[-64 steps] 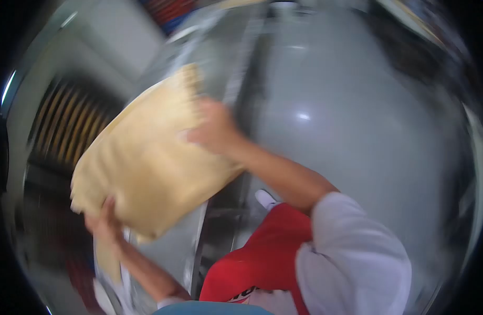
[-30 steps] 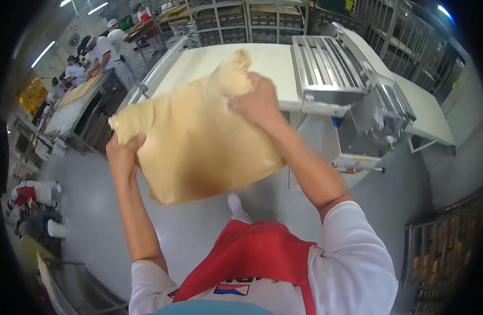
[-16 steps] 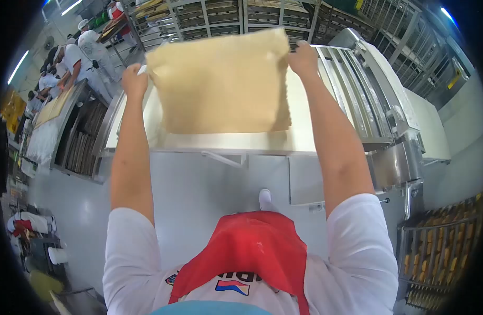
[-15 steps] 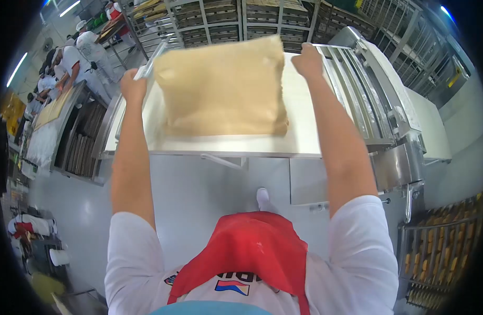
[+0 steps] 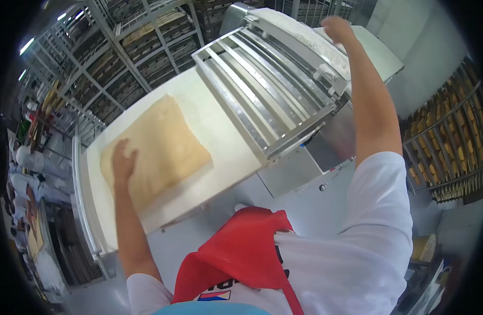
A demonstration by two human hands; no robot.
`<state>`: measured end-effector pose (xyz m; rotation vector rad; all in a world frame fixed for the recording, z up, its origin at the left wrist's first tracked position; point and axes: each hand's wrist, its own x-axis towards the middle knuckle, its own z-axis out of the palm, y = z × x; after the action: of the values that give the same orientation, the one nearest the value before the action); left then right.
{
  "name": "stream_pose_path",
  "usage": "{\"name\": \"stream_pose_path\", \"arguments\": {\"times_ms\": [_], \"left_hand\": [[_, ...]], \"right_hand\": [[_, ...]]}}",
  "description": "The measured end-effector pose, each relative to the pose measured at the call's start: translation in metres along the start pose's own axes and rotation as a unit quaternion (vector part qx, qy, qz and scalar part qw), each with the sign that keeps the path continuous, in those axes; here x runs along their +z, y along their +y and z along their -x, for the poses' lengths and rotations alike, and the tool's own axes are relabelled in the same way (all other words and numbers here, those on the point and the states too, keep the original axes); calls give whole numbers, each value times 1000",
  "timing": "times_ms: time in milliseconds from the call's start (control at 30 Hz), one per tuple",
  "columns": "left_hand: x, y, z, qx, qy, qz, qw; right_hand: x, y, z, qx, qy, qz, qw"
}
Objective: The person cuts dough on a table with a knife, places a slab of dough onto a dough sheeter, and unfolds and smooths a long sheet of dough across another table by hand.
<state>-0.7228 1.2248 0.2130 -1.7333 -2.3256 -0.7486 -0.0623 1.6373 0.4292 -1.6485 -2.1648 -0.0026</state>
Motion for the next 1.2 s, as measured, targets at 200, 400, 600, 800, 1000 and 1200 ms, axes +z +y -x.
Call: {"name": "stream_pose_path", "arguments": {"times_ms": [200, 400, 600, 800, 1000, 1200], "left_hand": [[83, 108, 17, -79, -172, -136, 972], [53, 119, 17, -103, -187, -99, 972], [85, 27, 57, 14, 36, 51, 998], [-133, 2, 89, -112, 191, 25, 975], [-144, -22, 168, -161, 153, -175, 959], [-147, 19, 536, -494, 34, -216, 842]], "right_hand": [[98, 160, -20, -200, -202, 161, 945], [64, 98, 25, -189, -240, 171, 937], [92, 209, -22, -27, -143, -109, 983], [90, 232, -122, 215, 178, 332, 901], [353, -247, 82, -196, -121, -214, 949], [365, -282, 121, -320, -100, -143, 931]]}}
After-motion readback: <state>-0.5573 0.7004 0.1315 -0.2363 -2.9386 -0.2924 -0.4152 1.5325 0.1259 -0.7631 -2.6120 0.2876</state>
